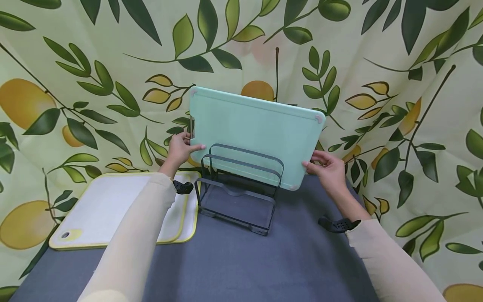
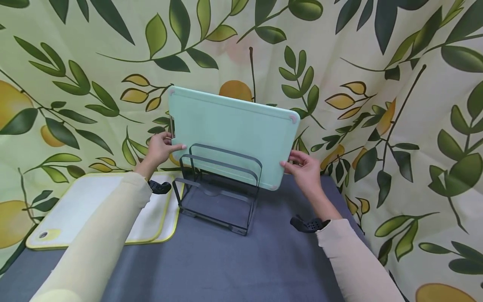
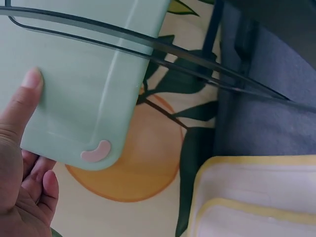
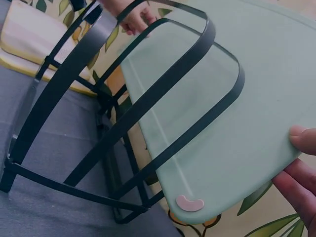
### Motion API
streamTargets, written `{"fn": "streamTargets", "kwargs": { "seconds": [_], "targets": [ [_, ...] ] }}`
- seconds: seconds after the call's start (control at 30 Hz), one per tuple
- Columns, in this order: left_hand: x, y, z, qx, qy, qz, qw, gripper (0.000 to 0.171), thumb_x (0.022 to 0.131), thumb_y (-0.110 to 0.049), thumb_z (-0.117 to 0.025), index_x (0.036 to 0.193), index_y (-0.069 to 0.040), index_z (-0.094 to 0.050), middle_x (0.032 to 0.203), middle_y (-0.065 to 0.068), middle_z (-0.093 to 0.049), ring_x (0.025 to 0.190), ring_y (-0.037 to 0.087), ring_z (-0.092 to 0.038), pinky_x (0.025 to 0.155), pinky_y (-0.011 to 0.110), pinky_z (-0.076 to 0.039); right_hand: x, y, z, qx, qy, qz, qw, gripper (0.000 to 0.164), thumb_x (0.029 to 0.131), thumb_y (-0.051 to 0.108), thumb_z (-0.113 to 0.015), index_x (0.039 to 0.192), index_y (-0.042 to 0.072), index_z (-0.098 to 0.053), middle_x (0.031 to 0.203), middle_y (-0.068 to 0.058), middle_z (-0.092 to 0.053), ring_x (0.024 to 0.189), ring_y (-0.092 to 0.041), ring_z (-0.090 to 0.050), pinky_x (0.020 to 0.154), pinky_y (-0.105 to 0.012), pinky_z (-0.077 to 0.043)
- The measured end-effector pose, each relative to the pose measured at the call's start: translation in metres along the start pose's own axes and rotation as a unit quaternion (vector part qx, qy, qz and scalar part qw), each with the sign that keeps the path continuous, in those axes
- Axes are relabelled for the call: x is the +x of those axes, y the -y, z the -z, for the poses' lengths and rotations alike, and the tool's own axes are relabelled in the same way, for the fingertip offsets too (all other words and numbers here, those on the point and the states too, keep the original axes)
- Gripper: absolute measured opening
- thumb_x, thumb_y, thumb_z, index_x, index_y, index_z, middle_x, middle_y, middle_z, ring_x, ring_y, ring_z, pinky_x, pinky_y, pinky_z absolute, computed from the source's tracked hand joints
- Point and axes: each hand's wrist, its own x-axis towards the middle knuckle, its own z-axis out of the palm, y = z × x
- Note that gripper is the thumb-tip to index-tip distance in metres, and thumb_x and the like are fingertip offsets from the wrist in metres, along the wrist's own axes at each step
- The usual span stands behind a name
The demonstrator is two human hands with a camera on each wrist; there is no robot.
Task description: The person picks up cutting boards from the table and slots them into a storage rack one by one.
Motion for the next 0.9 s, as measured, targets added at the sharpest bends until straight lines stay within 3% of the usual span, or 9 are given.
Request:
{"fn": "streamTargets", "kwargs": {
  "seconds": [0.2,0.3,0.43,0.6,0.9],
  "targets": [
    [-0.003,0.008,0.0,0.025,0.011,0.003,0.9996,0.056,0.088,-0.031,-0.081,0.127,0.0,-0.056,0.112,0.011,-0.056,0.091,0.021,-0.046,0.074,0.032,-0.04,-0.003,-0.009,-0.003,0.008,0.008,-0.013,1.0,0.04,0.086,0.003,-0.079,0.123,-0.006,-0.066,0.084,0.022,-0.075,0.077,0.002,-0.072,0.068,-0.021,-0.061],
    [-0.004,0.013,-0.001,0.023,0.019,-0.001,0.9996,0.052,0.088,-0.03,-0.081,0.123,0.0,-0.056,0.098,0.009,-0.051,0.08,0.02,-0.042,0.067,0.031,-0.038,-0.005,-0.014,-0.004,0.003,0.009,-0.02,1.0,0.04,0.086,0.004,-0.079,0.123,-0.005,-0.066,0.084,0.022,-0.075,0.079,0.003,-0.072,0.069,-0.021,-0.061],
    [-0.006,0.02,-0.002,0.02,0.024,-0.002,0.9995,0.045,0.087,-0.028,-0.082,0.111,-0.002,-0.055,0.08,0.003,-0.035,0.068,0.018,-0.031,0.061,0.03,-0.031,-0.009,-0.02,-0.006,-0.008,0.012,-0.033,0.999,0.04,0.086,0.007,-0.08,0.123,-0.004,-0.067,0.085,0.022,-0.074,0.081,0.004,-0.072,0.07,-0.021,-0.061],
    [-0.008,0.028,-0.006,0.027,0.021,-0.006,0.9994,0.043,0.085,-0.026,-0.083,0.107,-0.001,-0.056,0.075,0.0,-0.032,0.069,0.018,-0.031,0.063,0.031,-0.03,-0.013,-0.027,-0.008,-0.011,0.013,-0.044,0.999,0.041,0.086,0.006,-0.08,0.124,-0.003,-0.067,0.085,0.022,-0.074,0.079,0.004,-0.072,0.07,-0.02,-0.06],
    [-0.007,0.037,-0.008,0.031,0.016,-0.013,0.9993,0.041,0.085,-0.021,-0.083,0.106,0.001,-0.055,0.077,0.002,-0.04,0.071,0.019,-0.036,0.063,0.031,-0.033,-0.015,-0.036,-0.01,-0.033,0.014,-0.047,0.998,0.044,0.088,0.008,-0.079,0.126,-0.008,-0.064,0.08,0.025,-0.072,0.074,0.003,-0.072,0.071,-0.022,-0.061]
  ]
}}
